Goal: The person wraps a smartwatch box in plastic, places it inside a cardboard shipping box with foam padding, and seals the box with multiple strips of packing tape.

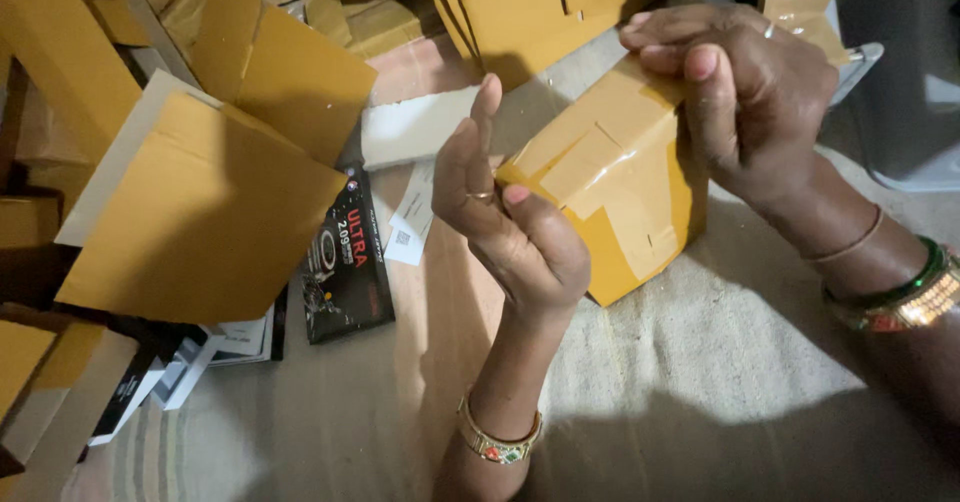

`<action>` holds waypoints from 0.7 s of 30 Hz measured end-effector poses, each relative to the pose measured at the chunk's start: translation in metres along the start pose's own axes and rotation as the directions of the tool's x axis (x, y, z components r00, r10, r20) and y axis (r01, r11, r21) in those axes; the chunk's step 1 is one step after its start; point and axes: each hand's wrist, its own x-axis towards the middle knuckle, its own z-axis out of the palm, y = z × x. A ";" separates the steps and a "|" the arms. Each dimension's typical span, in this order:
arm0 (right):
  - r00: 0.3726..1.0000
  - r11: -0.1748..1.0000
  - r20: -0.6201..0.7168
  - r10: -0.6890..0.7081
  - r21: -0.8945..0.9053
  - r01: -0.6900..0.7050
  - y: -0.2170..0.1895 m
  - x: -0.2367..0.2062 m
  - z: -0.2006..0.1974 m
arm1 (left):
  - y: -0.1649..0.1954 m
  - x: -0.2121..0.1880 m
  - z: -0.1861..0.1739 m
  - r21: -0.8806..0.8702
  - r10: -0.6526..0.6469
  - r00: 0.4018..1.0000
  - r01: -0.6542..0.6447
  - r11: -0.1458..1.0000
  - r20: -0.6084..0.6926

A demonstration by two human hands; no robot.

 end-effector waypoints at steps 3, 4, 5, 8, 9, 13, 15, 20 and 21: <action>0.985 0.907 0.050 -0.167 -0.384 0.174 -0.014 0.011 -0.004 | 0.000 -0.002 -0.002 0.117 0.070 0.998 -0.070 0.991 0.005; 0.956 0.872 0.105 -0.274 -0.393 0.293 -0.020 0.016 0.000 | 0.001 -0.003 -0.003 0.174 0.079 0.997 -0.081 0.981 0.019; 0.914 0.826 0.161 -0.373 -0.392 0.406 -0.026 0.020 0.004 | 0.001 -0.004 -0.005 0.230 0.087 0.996 -0.093 0.969 0.033; 0.878 0.815 0.220 -0.425 -0.329 0.476 -0.041 0.024 0.017 | 0.000 -0.007 -0.007 0.268 0.026 0.998 -0.041 0.963 0.061; 0.886 0.834 0.225 -0.405 -0.308 0.459 -0.043 0.024 0.019 | -0.001 -0.006 -0.007 0.240 0.024 0.998 -0.036 0.970 0.050; 0.915 0.861 0.207 -0.347 -0.316 0.398 -0.020 0.021 0.008 | -0.003 -0.002 -0.005 0.057 0.028 0.998 -0.031 0.998 0.052; 0.944 0.897 0.206 -0.259 -0.311 0.314 -0.007 0.012 0.000 | -0.004 0.000 -0.005 0.015 0.007 0.998 -0.008 1.000 0.068; 0.996 0.999 0.075 0.039 -0.001 -0.039 0.008 -0.002 0.003 | -0.011 0.000 -0.008 0.043 -0.097 0.995 0.096 0.994 0.027; 0.991 0.992 0.056 0.121 0.030 -0.123 0.009 -0.003 0.005 | -0.018 0.000 -0.007 -0.067 -0.201 0.979 0.202 0.977 0.015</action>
